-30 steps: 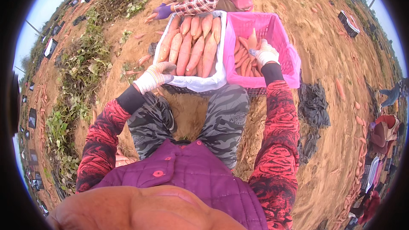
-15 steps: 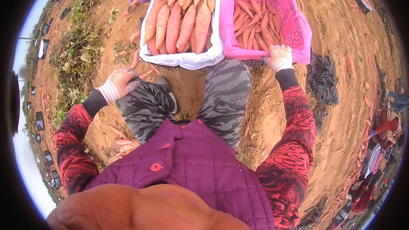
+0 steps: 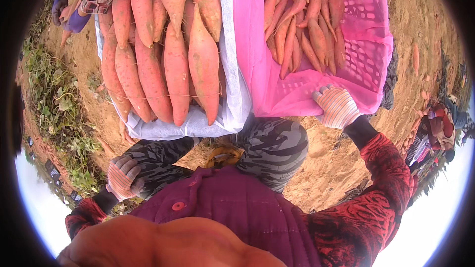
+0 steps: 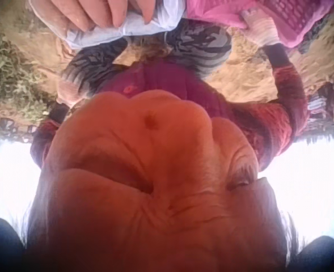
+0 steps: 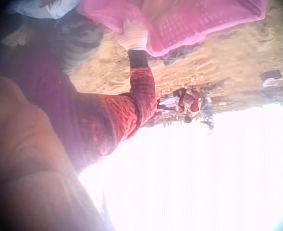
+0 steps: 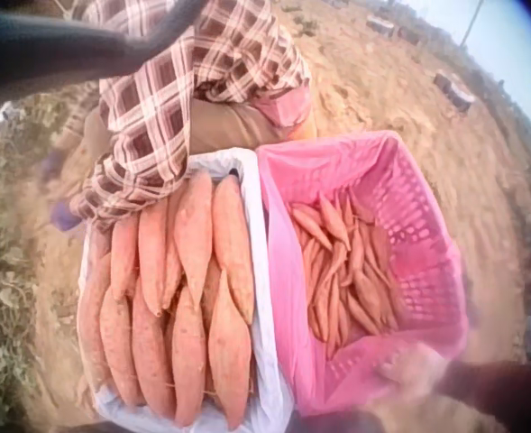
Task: The person is sorting sweet potatoes from the ground into a white sack. They pick up sweet potatoes from the ground and place them into the sack, repeating this process multiple times.
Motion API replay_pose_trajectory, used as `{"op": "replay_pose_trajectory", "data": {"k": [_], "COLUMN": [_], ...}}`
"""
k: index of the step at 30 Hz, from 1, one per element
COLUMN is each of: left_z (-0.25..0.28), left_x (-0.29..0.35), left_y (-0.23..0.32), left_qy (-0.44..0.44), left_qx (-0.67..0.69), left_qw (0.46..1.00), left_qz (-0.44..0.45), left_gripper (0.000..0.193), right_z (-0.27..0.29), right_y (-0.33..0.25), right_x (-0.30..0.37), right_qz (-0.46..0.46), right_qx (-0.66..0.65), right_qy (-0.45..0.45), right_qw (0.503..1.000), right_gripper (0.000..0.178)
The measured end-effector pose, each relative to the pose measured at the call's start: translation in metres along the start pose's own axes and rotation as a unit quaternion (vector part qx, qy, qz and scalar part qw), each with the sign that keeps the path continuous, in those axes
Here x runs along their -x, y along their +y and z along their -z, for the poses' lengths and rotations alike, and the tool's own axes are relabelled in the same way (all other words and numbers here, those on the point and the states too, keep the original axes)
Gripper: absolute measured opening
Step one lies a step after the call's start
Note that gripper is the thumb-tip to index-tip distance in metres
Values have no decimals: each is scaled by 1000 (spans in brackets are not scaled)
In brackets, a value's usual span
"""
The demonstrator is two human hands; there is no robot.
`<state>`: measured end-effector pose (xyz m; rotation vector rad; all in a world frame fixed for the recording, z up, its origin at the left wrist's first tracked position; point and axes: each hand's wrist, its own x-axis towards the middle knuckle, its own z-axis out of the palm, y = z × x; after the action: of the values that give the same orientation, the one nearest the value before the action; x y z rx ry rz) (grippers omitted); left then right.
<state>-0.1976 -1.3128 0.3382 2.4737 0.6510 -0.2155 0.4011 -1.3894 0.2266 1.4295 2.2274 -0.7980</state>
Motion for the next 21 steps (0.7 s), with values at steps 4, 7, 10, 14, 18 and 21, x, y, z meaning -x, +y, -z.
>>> {"op": "replay_pose_trajectory", "data": {"k": [4,7,10,14,18,21], "left_z": [13,20,22,20,21,25], "left_x": [-10,-13,-21,-46,-75,-82], "left_y": [-6,1,19,59,95,123], "left_qy": [-53,-77,-96,-228,-222,-182], "left_qx": [92,96,122,57,10,-76], "left_qw": [994,992,988,971,963,945], "left_qz": [23,24,-15,52,153,260], "left_gripper": [34,28,21,29,32,36], "right_z": [2,2,-1,0,12,23], "right_y": [3,1,-2,0,-11,-37], "right_x": [-4,-5,-5,-6,-12,-6], "right_qz": [-19,-29,-46,-64,-106,-200], "right_qx": [-9,-33,-36,-15,6,37], "right_qy": [-64,-47,-40,-74,-110,-121], "right_qw": [998,998,997,995,988,972], "right_gripper": [34,43,44,45,43,36]}}
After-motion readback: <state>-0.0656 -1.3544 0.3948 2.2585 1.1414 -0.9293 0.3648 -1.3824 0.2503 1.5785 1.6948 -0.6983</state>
